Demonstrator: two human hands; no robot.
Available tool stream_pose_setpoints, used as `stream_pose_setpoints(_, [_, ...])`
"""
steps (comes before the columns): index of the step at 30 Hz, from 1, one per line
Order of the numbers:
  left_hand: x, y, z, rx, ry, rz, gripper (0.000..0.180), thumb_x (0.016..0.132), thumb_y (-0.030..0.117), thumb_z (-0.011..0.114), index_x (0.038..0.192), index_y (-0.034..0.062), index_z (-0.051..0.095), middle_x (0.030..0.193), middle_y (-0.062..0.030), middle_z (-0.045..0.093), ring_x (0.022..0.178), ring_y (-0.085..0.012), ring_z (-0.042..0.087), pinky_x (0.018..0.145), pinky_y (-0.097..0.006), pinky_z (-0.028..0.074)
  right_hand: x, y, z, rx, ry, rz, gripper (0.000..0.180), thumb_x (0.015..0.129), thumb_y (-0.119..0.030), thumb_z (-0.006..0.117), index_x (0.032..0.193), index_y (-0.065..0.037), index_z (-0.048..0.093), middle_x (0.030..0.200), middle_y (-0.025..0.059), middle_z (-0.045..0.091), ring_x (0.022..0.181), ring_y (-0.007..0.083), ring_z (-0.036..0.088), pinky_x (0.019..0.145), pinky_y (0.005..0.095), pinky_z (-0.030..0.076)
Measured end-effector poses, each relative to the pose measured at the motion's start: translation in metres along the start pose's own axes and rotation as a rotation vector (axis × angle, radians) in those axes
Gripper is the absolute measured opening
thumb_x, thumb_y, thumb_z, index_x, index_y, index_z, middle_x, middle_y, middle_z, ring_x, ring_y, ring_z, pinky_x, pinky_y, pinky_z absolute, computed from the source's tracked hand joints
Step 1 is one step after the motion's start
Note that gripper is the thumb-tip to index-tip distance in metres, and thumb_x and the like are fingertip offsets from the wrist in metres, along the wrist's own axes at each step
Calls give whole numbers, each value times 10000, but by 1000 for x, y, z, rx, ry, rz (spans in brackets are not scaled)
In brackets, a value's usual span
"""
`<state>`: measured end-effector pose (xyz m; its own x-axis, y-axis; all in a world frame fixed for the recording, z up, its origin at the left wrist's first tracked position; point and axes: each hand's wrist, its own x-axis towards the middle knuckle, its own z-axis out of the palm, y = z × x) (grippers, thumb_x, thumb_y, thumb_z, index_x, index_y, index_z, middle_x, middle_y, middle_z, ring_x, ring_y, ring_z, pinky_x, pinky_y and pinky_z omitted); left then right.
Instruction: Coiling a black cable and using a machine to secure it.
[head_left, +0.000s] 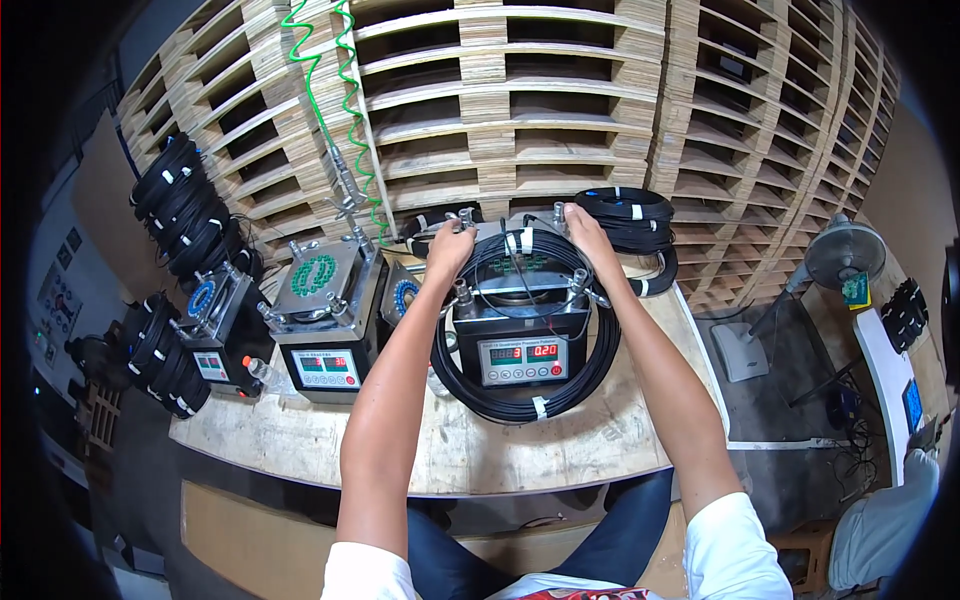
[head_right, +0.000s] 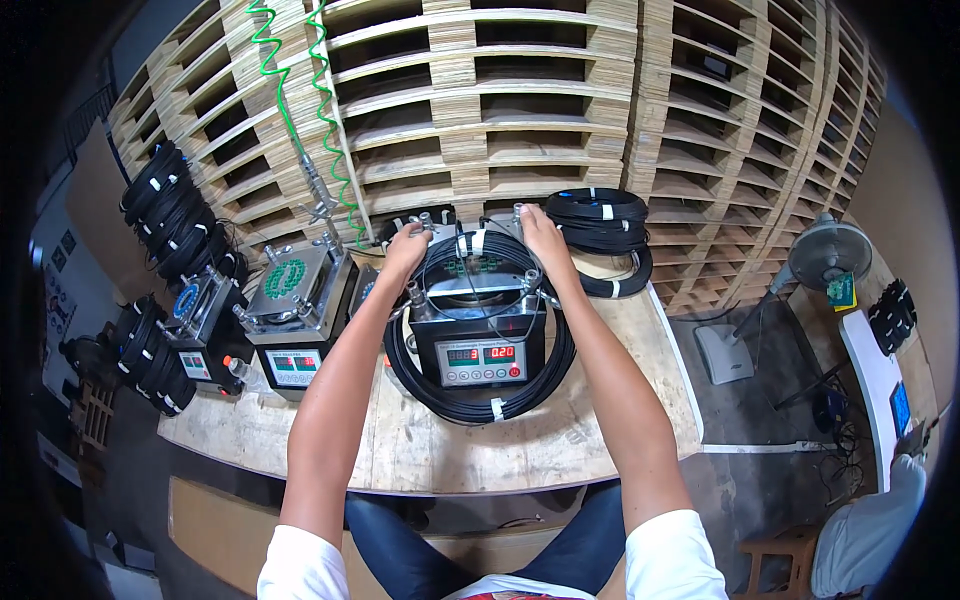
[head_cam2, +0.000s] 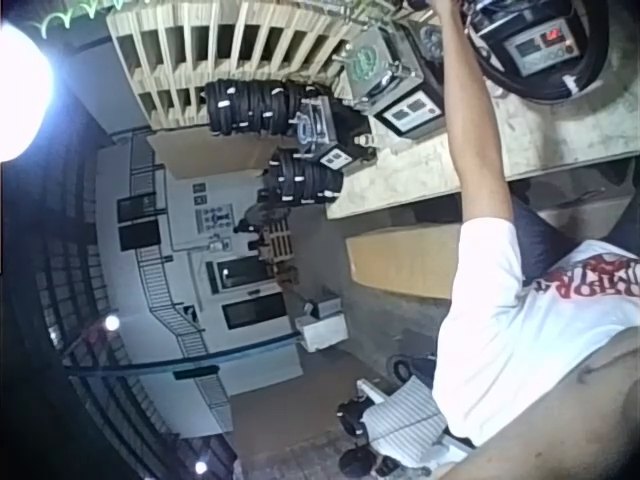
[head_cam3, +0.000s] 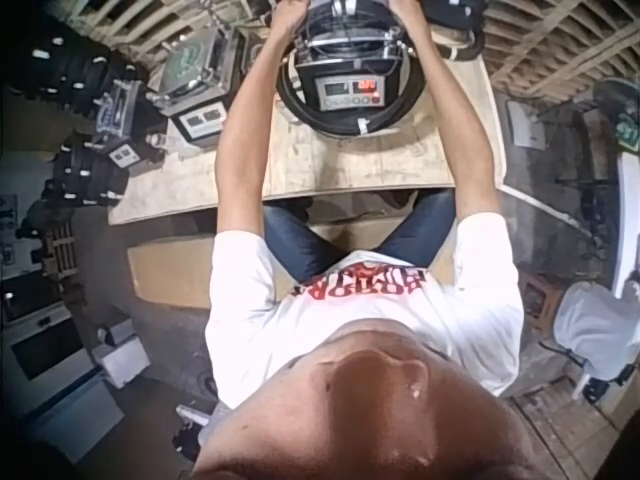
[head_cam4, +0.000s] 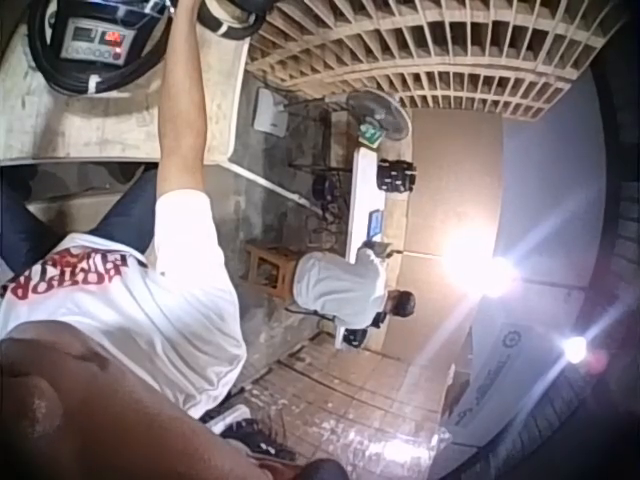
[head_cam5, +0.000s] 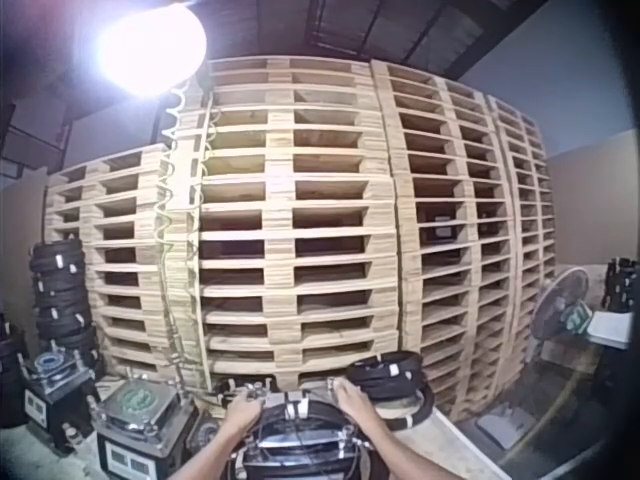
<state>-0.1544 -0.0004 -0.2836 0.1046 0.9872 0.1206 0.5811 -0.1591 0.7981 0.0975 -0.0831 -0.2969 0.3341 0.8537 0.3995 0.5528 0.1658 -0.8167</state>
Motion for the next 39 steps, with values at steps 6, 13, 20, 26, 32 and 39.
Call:
stream_pose_setpoints(6, [-1,3,2,-20,-2,4,624,839,398,624,1384,106,542,1323,-256,588,1274,-383,537,1074,-415,401,0,-5,-3,-64,5,107,558,1033,-455,357,1372,-45,527,1380,223,544,1295,394,494,1085,405,378])
stream_pose_setpoints(13, [0,2,4,4,4,-3,611,853,409,609,1385,116,541,1324,-246,590,1269,-389,537,1076,-412,398,3,8,-1,-40,29,1,591,1031,-480,358,1373,-26,522,1393,223,534,1326,379,470,1104,386,357])
stream_pose_setpoints(20, [1,-1,0,20,1,8,609,851,396,611,1383,106,542,1321,-256,587,1267,-386,538,1075,-409,402,3,7,2,66,1,-27,572,1035,-460,382,1349,-5,532,1380,229,542,1317,377,481,1087,367,372])
stream_pose_setpoints(26, [0,0,0,-25,-8,76,622,837,346,628,1372,41,540,1293,-277,597,1246,-390,557,1074,-385,403,-5,-5,-1,19,19,27,581,1024,-495,375,1339,-35,539,1322,238,574,1259,421,510,1070,412,383])
stream_pose_setpoints(32, [-2,1,-1,-42,-22,26,630,850,374,610,1389,58,521,1320,-268,584,1269,-391,537,1081,-400,395,-6,-14,-3,-116,-1,90,570,1018,-493,378,1274,-21,568,1206,227,629,1166,388,567,994,418,418])
stream_pose_setpoints(39, [2,0,2,-10,-21,18,627,848,395,612,1393,95,530,1332,-254,581,1276,-389,530,1081,-413,393,9,19,2,7,13,-71,526,1036,-442,390,1214,20,570,1056,179,646,972,254,604,887,343,460])
